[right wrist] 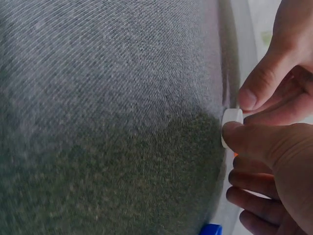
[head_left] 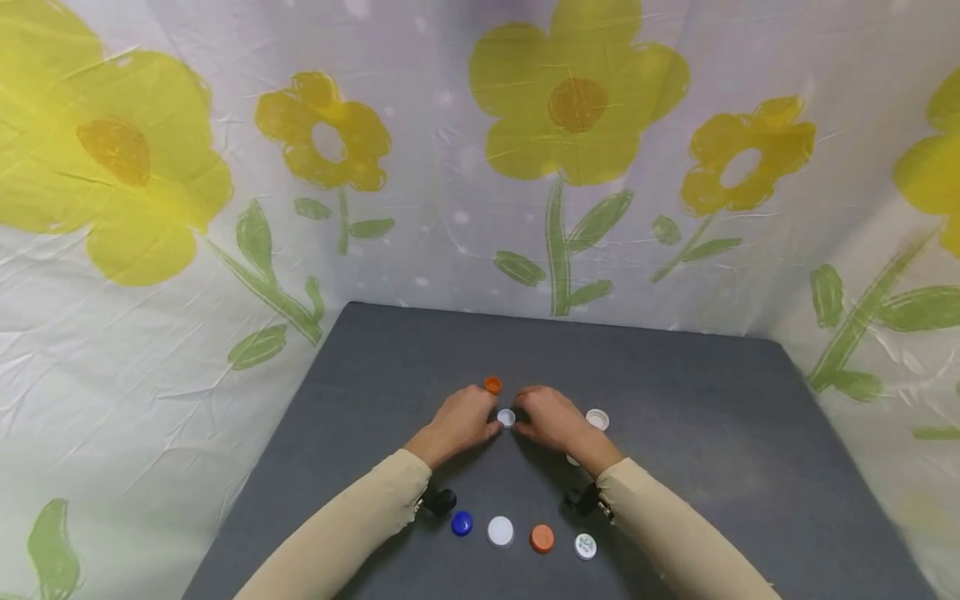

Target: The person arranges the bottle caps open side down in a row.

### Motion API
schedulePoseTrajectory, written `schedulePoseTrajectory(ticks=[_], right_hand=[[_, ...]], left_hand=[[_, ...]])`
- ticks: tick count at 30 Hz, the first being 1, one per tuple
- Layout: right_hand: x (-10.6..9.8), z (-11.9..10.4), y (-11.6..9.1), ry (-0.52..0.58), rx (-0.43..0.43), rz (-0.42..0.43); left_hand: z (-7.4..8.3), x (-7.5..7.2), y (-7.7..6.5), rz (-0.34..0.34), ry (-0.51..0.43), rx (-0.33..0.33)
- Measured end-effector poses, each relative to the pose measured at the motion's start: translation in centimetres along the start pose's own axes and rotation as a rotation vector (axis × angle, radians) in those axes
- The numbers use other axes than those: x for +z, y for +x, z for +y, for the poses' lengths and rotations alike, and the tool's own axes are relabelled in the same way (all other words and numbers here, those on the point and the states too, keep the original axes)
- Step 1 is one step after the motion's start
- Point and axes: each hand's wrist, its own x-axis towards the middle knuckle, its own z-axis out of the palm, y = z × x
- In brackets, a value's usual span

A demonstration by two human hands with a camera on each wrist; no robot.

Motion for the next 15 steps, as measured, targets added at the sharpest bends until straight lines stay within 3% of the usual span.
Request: schedulePoseTrajectory(ticks=[15], right_hand=[[0.50, -0.55, 0.27, -0.025, 0.041, 0.015]], left_hand=[[0.16, 0.69, 0.00, -0.011, 0.053, 0.012]])
